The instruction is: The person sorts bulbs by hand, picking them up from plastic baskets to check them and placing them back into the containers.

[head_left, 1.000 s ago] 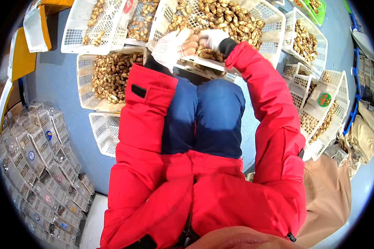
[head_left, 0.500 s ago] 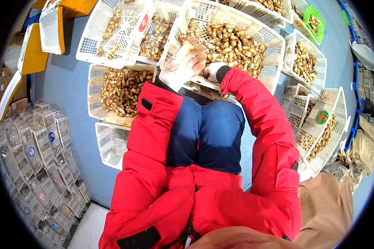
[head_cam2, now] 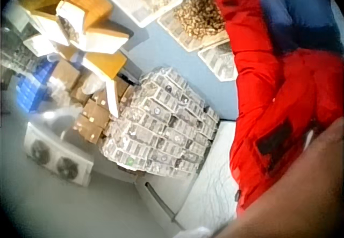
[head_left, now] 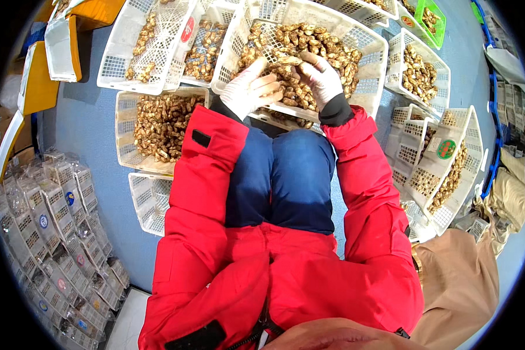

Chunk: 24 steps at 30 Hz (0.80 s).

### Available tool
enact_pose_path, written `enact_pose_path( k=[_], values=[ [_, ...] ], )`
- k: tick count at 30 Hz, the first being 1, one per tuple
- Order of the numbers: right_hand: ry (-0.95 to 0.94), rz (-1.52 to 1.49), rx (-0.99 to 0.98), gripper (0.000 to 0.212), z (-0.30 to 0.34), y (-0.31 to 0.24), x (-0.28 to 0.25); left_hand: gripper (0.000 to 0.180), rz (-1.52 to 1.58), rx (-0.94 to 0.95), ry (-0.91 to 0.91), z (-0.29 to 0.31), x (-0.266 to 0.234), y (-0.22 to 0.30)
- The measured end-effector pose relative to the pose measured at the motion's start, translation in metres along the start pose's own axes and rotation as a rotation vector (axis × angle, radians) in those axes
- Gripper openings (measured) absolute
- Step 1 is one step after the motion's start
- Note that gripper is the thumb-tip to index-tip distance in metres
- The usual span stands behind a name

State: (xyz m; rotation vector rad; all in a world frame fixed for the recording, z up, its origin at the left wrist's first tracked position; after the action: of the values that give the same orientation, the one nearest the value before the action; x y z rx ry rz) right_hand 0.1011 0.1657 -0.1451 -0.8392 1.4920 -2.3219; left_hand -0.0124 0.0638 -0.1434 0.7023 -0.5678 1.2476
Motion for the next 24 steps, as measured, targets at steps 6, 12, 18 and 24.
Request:
enact_pose_path(
  k=[6,12,18,24],
  values=[
    [-0.088,0.484,-0.121,0.026,0.024,-0.025,0.048,0.031,0.010,0.118,-0.199,-0.018,-0.013,0.009],
    [0.201,0.396,-0.150,0.022,-0.011,-0.029,-0.054,0.031,-0.202,0.296,-0.227,0.002,0.005,0.025],
    [0.052,1.430,0.076,0.027,-0.032,0.018,-0.097,0.035,-0.260,0.279,-0.184,0.004,0.008,0.024],
    [-0.322,2.035,0.144,0.038,-0.035,0.085,-0.058,0.048,-0.295,0.459,0.074,0.064,-0.062,0.074]
  ],
)
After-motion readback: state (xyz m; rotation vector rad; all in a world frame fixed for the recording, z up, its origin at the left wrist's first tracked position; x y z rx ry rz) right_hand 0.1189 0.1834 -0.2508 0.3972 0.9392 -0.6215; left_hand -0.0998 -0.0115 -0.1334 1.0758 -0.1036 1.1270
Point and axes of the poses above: each hand's wrist, its own z-axis away from the middle knuckle, its own x-axis out of the palm, y = z × x, the point moved 8 cm from there along -z, towards the middle knuckle, and after that the axes turned 13 degrees about z, right-handed, at the moved point
